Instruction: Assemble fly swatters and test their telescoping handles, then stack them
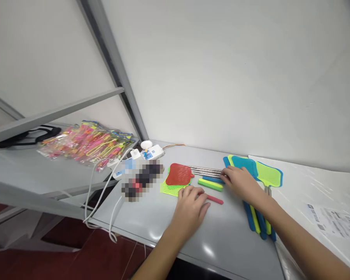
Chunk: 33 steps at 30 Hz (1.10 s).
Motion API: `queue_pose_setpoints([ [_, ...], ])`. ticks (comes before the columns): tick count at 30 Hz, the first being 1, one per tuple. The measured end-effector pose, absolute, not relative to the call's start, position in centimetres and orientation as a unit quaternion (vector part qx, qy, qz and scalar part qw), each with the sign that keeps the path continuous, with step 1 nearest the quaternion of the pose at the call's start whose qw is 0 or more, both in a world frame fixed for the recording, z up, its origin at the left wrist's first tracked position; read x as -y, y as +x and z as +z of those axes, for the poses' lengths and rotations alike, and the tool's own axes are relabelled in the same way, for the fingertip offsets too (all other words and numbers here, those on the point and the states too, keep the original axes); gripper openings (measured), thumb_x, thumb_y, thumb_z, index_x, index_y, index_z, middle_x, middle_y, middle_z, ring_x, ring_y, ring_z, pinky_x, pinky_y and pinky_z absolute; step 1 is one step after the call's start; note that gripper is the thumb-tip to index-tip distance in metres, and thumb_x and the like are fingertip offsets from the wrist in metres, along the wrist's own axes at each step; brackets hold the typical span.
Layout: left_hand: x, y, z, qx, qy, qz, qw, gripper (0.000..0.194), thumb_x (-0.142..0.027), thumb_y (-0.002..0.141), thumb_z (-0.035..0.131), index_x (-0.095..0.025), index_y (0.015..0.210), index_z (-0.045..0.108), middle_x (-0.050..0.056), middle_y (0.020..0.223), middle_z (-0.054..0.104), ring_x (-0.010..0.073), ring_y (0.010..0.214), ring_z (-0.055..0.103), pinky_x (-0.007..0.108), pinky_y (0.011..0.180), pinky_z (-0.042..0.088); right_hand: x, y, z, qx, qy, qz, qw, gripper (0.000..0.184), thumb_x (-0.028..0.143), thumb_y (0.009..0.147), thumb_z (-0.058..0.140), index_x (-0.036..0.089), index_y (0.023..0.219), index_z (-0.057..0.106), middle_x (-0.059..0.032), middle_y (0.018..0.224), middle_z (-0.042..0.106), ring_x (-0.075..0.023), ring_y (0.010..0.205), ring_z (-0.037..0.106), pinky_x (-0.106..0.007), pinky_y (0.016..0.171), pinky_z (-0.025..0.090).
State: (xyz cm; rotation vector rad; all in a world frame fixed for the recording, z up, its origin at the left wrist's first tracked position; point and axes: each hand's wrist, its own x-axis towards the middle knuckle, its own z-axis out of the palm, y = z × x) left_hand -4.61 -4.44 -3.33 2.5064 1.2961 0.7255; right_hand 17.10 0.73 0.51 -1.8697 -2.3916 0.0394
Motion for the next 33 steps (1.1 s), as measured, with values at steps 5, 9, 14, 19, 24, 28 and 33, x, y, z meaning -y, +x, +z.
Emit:
queue_pose_setpoints([
  [5, 4.8, -5.2, -4.0, -0.485, 0.843, 0.216, 0.091, 0.022, -0.025, 0.090, 0.056, -0.025, 0.112, 0.058, 0.005, 0.121, 0.057, 0.0278, 0.108, 0.046, 0.047, 0.091, 0.038, -5.8, 14.0, -0.4, 0.819, -0.571, 0.030, 0.044, 0.025, 0.025, 0.094, 0.046, 0.018, 0.086, 0.069, -0.0069, 0.087, 0.067, -0.0195, 0.077, 0.061, -0.031, 0.072, 0.033],
  [9, 4.8, -4.9, -4.4, -0.494, 0.838, 0.208, 0.102, 0.022, -0.023, 0.091, 0.054, -0.024, 0.113, 0.056, 0.003, 0.124, 0.056, 0.0280, 0.110, 0.045, 0.047, 0.090, 0.038, -8.0, 13.4, -0.9, 0.829, -0.555, 0.056, 0.043, 0.021, 0.024, 0.091, 0.049, 0.020, 0.085, 0.070, -0.0053, 0.087, 0.068, -0.0178, 0.073, 0.060, -0.029, 0.070, 0.034],
  [14, 4.5, -5.0, -4.7, -0.502, 0.830, 0.214, 0.114, 0.028, -0.020, 0.092, 0.051, -0.026, 0.119, 0.053, 0.002, 0.120, 0.060, 0.0270, 0.110, 0.046, 0.047, 0.090, 0.037, -8.8, 13.8, -1.0, 0.834, -0.541, 0.095, 0.047, 0.016, 0.026, 0.088, 0.053, 0.022, 0.086, 0.068, -0.0035, 0.084, 0.068, -0.0171, 0.073, 0.059, -0.026, 0.065, 0.035],
  [19, 4.3, -4.9, -5.2, -0.519, 0.819, 0.222, 0.102, 0.024, -0.019, 0.092, 0.052, -0.026, 0.115, 0.056, 0.002, 0.121, 0.060, 0.0264, 0.109, 0.047, 0.045, 0.086, 0.036, -8.9, 13.9, -1.2, 0.839, -0.530, 0.109, 0.058, 0.012, 0.026, 0.085, 0.056, 0.020, 0.083, 0.066, -0.0055, 0.087, 0.068, -0.0183, 0.075, 0.060, -0.027, 0.067, 0.037],
  [24, 4.2, -4.7, -6.0, -0.531, 0.812, 0.228, 0.083, 0.020, -0.013, 0.090, 0.056, -0.027, 0.105, 0.060, 0.001, 0.120, 0.061, 0.0265, 0.109, 0.048, 0.043, 0.083, 0.034, -8.7, 14.0, -0.7, 0.828, -0.545, 0.088, 0.100, 0.010, 0.023, 0.086, 0.054, 0.019, 0.080, 0.061, -0.0069, 0.084, 0.067, -0.0197, 0.073, 0.060, -0.029, 0.066, 0.037],
  [28, 4.4, -4.8, -5.5, -0.505, 0.820, 0.248, 0.104, 0.017, -0.014, 0.093, 0.053, -0.026, 0.102, 0.060, 0.000, 0.106, 0.067, 0.0237, 0.099, 0.053, 0.041, 0.077, 0.032, -7.0, 14.4, 1.4, 0.787, -0.588, 0.053, 0.179, 0.015, 0.027, 0.092, 0.045, 0.018, 0.097, 0.056, -0.0081, 0.091, 0.068, -0.0203, 0.078, 0.062, -0.030, 0.066, 0.041],
  [33, 4.9, -5.3, -3.9, -0.441, 0.795, 0.385, 0.159, 0.012, -0.017, 0.094, 0.052, -0.023, 0.103, 0.057, 0.002, 0.096, 0.066, 0.0198, 0.090, 0.054, 0.038, 0.081, 0.034, -2.6, 15.6, 4.3, 0.679, -0.603, 0.058, 0.415, 0.012, 0.028, 0.085, 0.057, 0.022, 0.096, 0.053, -0.0030, 0.091, 0.068, -0.0189, 0.083, 0.064, -0.029, 0.071, 0.047],
])
